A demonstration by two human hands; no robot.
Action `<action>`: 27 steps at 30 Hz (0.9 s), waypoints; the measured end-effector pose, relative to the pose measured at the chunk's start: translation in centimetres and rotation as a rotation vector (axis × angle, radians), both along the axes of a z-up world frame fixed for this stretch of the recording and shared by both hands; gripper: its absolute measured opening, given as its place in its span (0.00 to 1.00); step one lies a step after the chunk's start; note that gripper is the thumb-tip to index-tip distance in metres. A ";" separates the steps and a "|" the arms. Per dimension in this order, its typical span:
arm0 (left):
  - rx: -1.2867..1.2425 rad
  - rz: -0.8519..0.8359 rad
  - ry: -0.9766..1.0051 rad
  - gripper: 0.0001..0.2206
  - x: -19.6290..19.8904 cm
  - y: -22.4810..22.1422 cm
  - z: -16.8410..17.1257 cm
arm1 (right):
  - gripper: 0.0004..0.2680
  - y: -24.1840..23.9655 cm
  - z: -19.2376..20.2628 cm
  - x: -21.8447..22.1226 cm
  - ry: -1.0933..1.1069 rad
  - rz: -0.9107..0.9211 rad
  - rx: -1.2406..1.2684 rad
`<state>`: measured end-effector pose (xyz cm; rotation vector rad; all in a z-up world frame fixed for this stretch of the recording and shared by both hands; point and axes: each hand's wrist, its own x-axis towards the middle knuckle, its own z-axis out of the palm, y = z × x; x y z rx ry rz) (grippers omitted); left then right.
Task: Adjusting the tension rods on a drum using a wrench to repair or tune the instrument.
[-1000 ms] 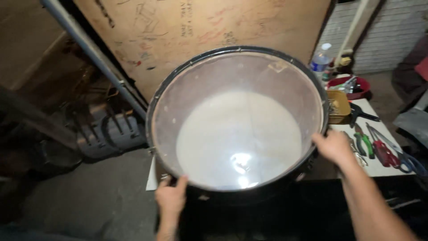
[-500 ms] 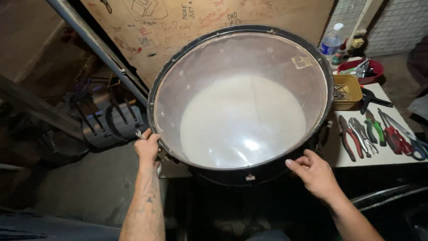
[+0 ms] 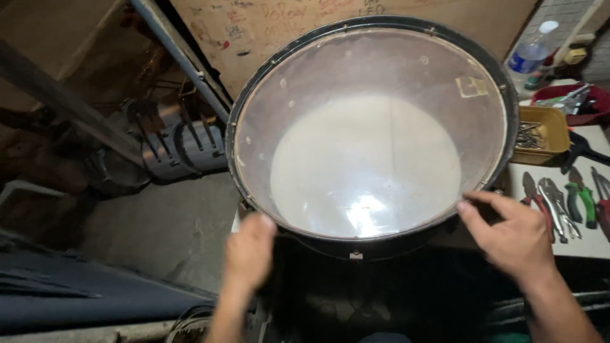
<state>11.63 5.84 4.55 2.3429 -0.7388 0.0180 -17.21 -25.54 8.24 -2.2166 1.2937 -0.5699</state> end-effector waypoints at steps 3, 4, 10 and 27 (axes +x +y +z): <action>-0.110 -0.041 0.426 0.07 -6.5 -0.7 -3.6 | 0.10 -1.4 0.2 1.7 -0.151 0.134 -0.291; -0.138 -0.076 0.608 0.08 -8.4 -1.4 -4.1 | 0.08 -1.9 0.2 2.5 -0.233 0.226 -0.355; -0.568 0.019 1.317 0.08 -14.4 -5.7 -6.5 | 0.06 -5.7 -0.1 5.3 -0.291 0.384 -0.586; -0.602 0.416 1.268 0.09 -16.1 -9.0 -4.2 | 0.06 -11.0 -2.8 6.8 -0.195 0.557 -0.551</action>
